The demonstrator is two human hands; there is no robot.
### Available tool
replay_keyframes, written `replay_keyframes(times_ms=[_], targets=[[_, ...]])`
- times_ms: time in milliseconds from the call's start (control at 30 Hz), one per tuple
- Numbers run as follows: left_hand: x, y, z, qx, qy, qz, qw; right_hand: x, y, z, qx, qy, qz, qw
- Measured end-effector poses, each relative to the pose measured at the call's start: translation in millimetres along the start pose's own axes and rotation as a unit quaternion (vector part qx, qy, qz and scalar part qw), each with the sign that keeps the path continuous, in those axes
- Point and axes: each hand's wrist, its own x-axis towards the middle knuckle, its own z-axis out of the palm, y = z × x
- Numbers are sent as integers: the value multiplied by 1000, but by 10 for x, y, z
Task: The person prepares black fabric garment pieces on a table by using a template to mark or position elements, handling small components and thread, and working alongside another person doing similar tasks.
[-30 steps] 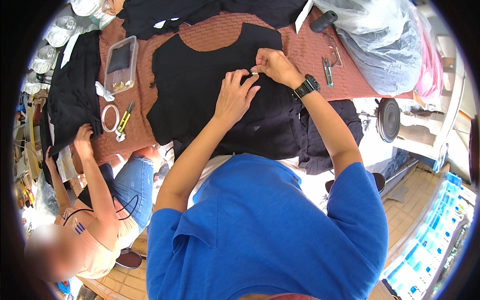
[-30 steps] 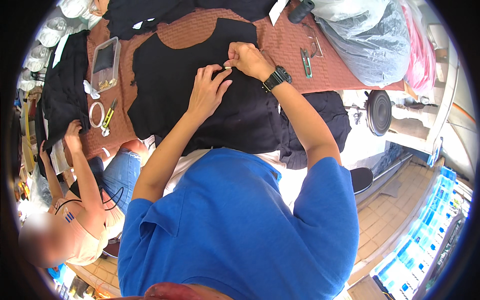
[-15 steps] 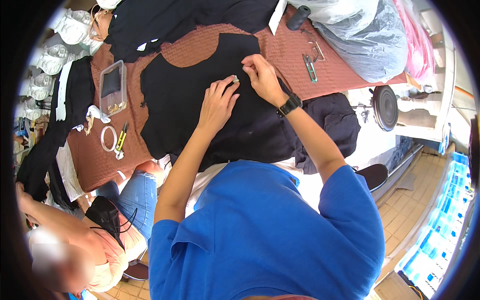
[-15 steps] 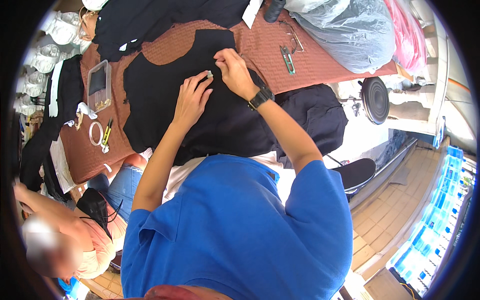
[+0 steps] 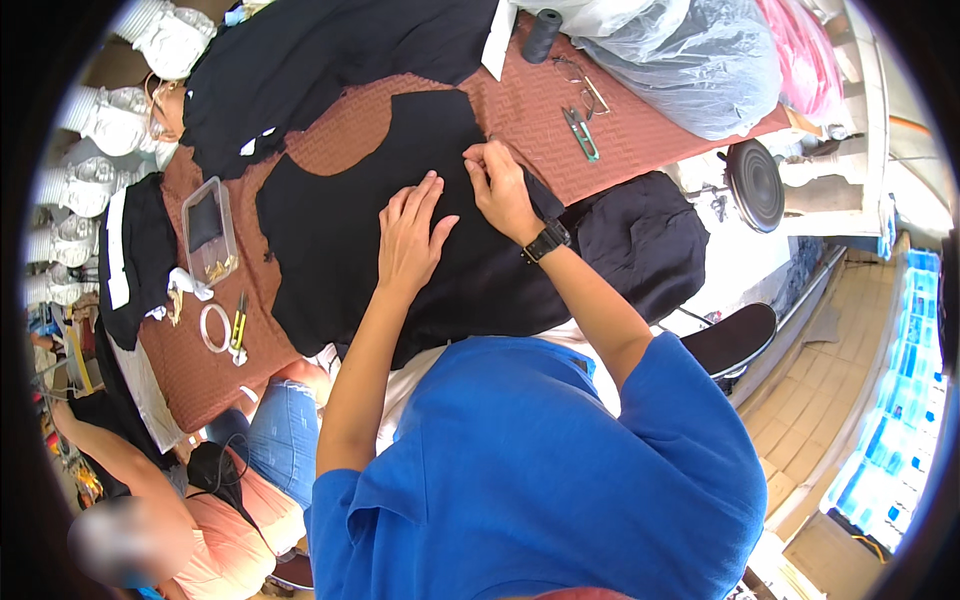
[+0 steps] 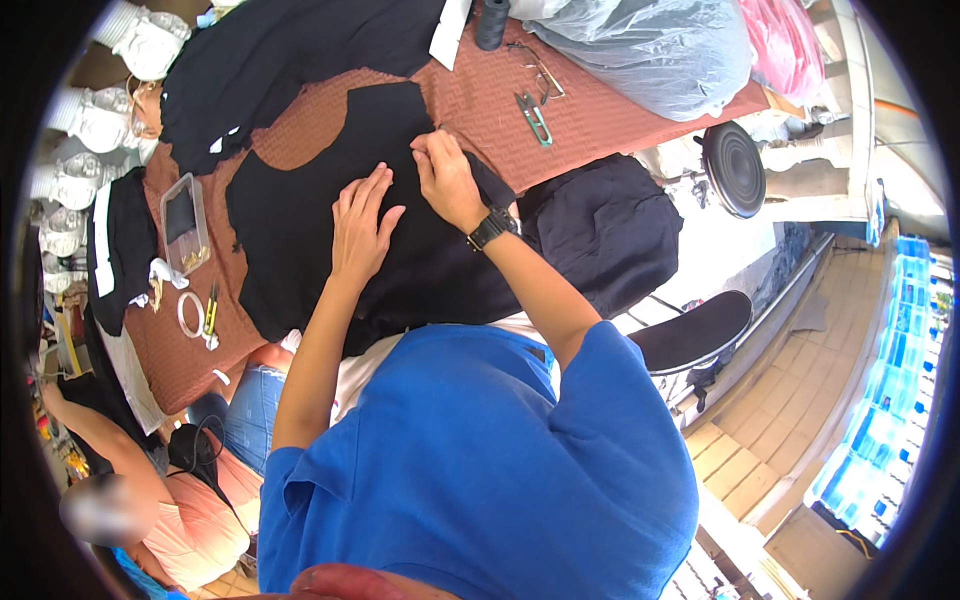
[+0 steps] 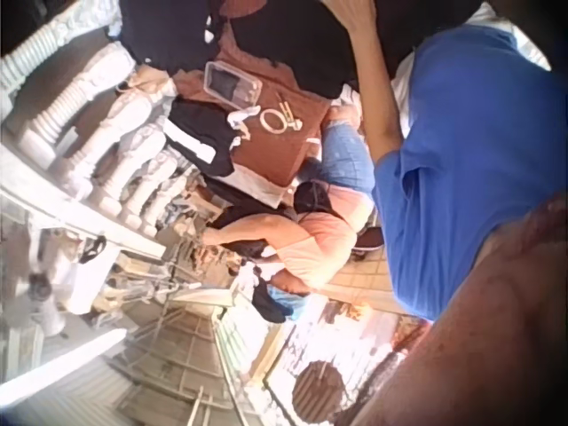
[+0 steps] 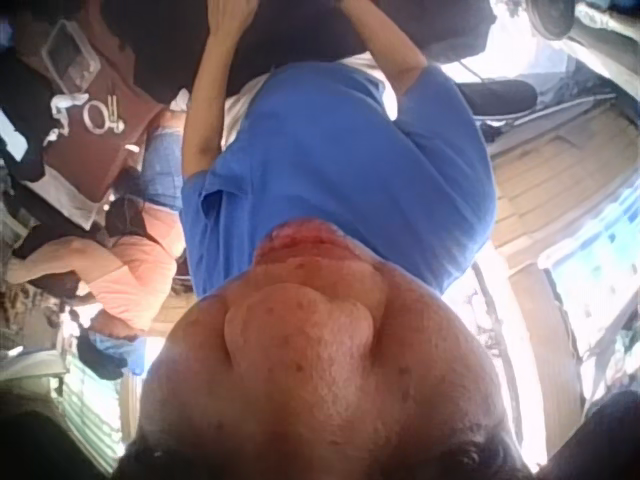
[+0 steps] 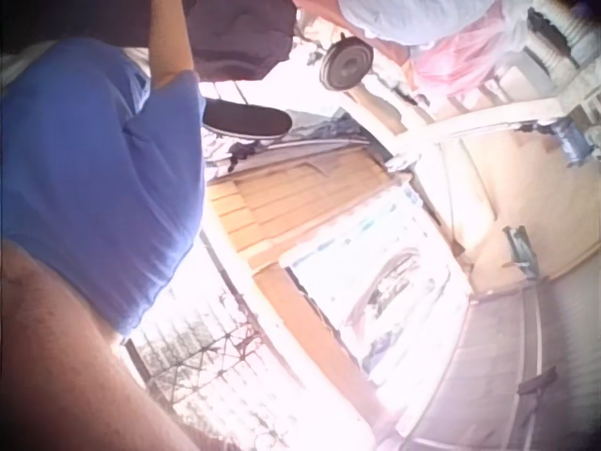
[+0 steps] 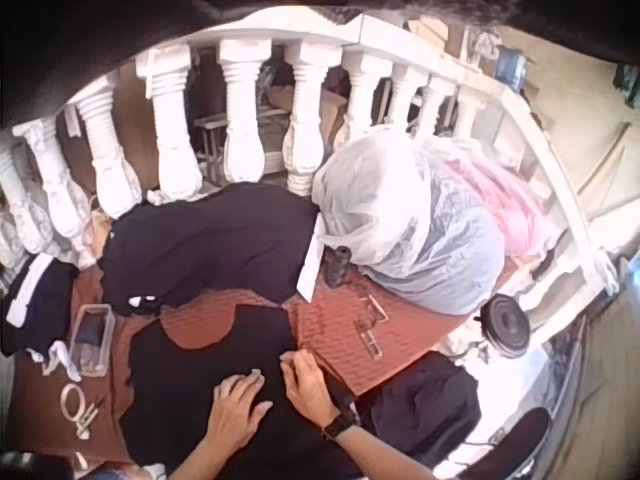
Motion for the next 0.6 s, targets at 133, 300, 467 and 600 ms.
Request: replay_keyframes(times_ms=[133,300,467,600], targets=[[8,2,25,10,-12,-4,1000,-5,-26,-12,-10,-5,4,1000],[-3,-19,-6,28,-34,9,999,0,-1,3,-11,4,-9,1000],[17,33,-90,2,-31,2,1000,5,-3,-13,-6,1,-5,1000],[3,-37,-56,12,-38,13,999,-7,5,5,8,8,-3,1000]])
